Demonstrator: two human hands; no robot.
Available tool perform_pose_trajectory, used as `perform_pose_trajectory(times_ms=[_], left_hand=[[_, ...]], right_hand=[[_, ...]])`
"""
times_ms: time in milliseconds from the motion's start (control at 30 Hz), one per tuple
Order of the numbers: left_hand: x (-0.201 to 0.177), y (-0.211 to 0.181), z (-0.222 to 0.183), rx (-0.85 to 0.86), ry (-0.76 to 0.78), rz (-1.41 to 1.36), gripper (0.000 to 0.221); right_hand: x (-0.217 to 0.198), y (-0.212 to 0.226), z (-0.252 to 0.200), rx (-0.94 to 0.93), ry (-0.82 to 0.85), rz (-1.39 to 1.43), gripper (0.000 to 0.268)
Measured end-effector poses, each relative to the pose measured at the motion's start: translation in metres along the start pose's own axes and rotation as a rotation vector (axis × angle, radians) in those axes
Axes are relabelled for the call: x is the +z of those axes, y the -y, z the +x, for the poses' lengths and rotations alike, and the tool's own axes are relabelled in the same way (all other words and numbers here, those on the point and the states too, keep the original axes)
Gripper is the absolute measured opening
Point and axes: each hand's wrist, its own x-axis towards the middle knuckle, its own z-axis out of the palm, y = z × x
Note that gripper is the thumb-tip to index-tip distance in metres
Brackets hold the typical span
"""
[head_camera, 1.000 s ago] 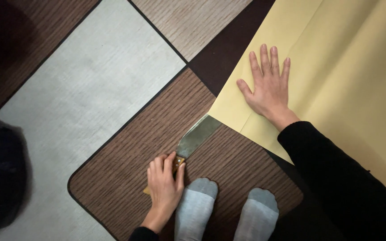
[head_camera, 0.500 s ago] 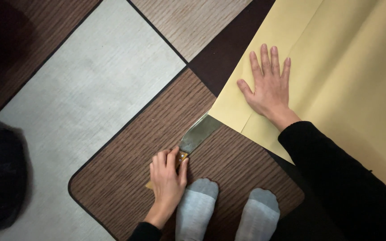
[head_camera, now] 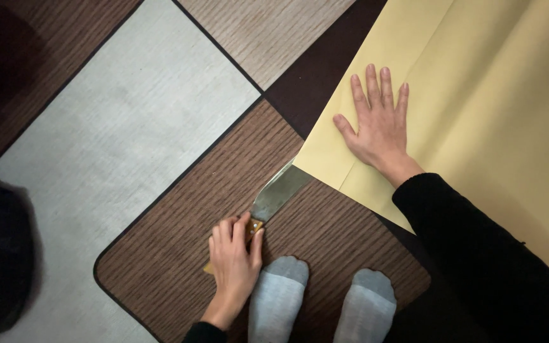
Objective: Folding a large sheet of paper and cutting it into strips using a knife.
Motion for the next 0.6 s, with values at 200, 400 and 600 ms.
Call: perform_pose_trajectory(times_ms=[200, 400, 600], left_hand=[[-0.001, -0.011, 0.018, 0.033, -0.005, -0.005, 0.039], [-0.001, -0.001, 0.008, 0.012, -0.025, -0.005, 0.042], [-0.005, -0.010, 0.031, 0.044, -0.006, -0.012, 0.037]], right_hand=[[0.000, 0.000, 0.000, 0.003, 0.000, 0.004, 0.091], [0.001, 0.000, 0.001, 0.008, 0.008, -0.006, 0.090], [-0.001, 0.000, 0.000, 0.002, 0.003, 0.007, 0.090]])
